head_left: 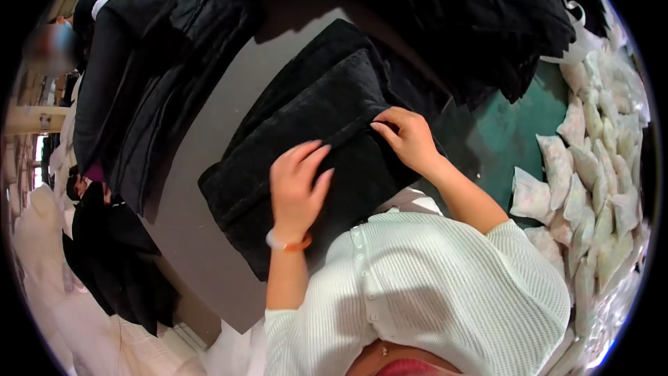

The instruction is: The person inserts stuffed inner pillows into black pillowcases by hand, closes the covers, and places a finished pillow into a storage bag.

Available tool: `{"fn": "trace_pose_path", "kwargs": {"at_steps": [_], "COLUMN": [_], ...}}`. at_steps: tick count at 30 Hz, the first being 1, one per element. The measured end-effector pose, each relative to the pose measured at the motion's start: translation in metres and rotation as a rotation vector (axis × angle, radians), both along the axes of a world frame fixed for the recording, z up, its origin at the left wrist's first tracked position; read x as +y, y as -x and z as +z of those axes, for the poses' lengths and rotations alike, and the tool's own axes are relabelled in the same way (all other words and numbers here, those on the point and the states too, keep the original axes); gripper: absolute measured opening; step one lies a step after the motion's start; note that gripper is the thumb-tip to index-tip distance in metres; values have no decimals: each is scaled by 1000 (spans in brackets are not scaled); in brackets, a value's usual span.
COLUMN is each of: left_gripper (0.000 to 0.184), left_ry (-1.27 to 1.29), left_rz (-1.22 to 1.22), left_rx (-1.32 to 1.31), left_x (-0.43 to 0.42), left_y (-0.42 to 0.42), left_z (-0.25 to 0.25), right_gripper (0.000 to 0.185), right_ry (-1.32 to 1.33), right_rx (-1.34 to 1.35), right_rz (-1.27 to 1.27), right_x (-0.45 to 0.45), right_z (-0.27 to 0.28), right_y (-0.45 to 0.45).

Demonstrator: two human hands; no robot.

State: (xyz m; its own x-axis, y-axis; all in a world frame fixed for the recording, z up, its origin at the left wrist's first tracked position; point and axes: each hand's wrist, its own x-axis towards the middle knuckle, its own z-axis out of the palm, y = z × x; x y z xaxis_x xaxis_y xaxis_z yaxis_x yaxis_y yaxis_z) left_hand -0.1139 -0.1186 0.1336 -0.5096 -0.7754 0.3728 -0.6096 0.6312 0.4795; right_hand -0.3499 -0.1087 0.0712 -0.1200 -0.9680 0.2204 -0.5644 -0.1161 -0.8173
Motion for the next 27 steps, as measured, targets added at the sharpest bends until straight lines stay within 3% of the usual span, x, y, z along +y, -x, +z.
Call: {"fn": "trace_pose_path", "kwargs": {"at_steps": [2,6,12,15,19,22,27], "left_gripper": [35,32,26,22,19,18,18], "left_ry": [71,146,249,138,85,-6,-127], "left_rz": [-127,-134,-21,-31,-56,24,141], "left_rx": [-71,-84,-241,-244,-156,-73,-19], "left_x": [-18,-50,-60,-61,-68,-72,-70], "left_y": [39,61,82,98,102,103,104], "left_z": [-12,-48,-40,-31,-45,-46,-48], "right_gripper": [14,16,19,19,16,17,21], "right_ry": [-3,36,88,47,307,161,156], "right_rx": [-32,-205,-285,-260,-262,-243,-118], "right_rz": [-8,57,-101,-89,92,180,278], "right_x": [3,6,0,-8,-20,-22,-34], "right_z": [-4,-14,-28,-33,-34,-32,-26], "right_y": [6,13,36,50,49,40,35]}}
